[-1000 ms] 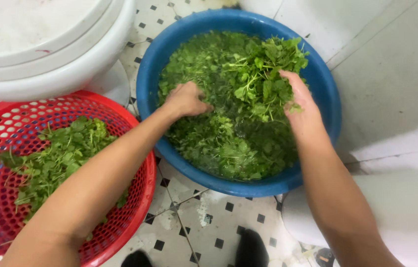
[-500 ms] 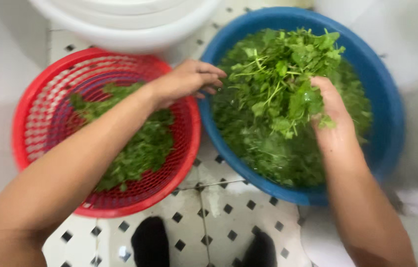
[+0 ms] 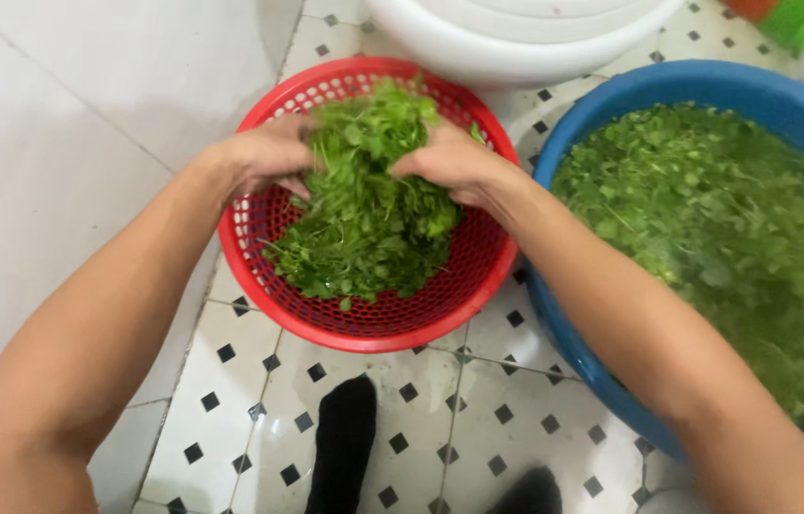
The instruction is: The person washes leafy green vegetables by transferring them from a red colander into a blue basin of water, agitating them by hand, and then lifting them out to place back into the colander. This cycle repeats multiple times.
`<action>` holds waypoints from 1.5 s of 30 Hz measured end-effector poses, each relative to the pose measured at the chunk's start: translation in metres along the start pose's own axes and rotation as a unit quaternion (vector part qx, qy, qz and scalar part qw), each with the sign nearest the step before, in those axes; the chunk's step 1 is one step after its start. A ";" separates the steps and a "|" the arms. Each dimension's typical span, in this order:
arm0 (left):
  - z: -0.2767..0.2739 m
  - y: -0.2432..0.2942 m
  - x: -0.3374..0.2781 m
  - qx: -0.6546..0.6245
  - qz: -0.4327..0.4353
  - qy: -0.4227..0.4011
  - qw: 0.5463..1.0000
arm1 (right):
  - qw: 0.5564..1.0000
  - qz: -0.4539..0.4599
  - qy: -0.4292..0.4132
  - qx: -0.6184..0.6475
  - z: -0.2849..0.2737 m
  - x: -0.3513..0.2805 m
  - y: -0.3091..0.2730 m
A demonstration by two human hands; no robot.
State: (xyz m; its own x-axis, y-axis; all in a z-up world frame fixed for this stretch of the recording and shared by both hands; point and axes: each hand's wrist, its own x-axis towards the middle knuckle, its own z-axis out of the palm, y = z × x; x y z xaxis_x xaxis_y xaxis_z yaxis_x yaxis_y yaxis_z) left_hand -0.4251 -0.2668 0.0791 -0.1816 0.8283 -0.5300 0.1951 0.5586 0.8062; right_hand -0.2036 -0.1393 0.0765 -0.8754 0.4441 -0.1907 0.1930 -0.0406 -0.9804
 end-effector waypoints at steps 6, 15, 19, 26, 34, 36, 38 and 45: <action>-0.026 0.005 -0.017 0.056 -0.059 0.058 0.995 | 0.953 -0.057 0.137 -0.264 -0.009 0.033 0.009; 0.018 0.028 -0.013 0.402 -0.114 -0.133 0.899 | 0.915 -0.091 -0.099 -0.380 -0.016 -0.011 0.019; 0.044 0.018 -0.004 0.501 -0.200 -0.230 0.810 | 0.904 -0.064 0.032 -0.421 -0.031 -0.001 0.023; 0.047 0.004 0.005 0.476 -0.216 -0.271 0.808 | 0.765 -0.295 0.067 -0.568 -0.038 0.009 0.050; 0.069 0.074 -0.002 0.334 0.093 -0.099 0.933 | 0.973 -0.047 0.117 -0.192 -0.053 -0.061 0.001; 0.100 0.090 -0.001 0.198 0.148 -0.157 0.956 | 0.988 -0.056 0.124 -0.073 -0.070 -0.089 -0.012; 0.132 0.106 0.009 0.107 0.188 -0.209 0.954 | 0.989 -0.055 0.133 -0.034 -0.101 -0.124 -0.014; 0.277 0.150 0.093 -0.027 0.206 -0.299 0.931 | 0.873 0.114 0.456 -0.127 -0.269 -0.242 0.100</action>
State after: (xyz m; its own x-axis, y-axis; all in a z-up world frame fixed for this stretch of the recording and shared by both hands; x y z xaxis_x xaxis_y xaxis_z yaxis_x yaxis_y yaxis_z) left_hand -0.1459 -0.0939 0.0780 0.4698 0.8572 -0.2108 0.0775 0.1979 0.9772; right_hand 0.1467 -0.0101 0.0379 -0.1066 0.9834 -0.1465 0.5090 -0.0726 -0.8577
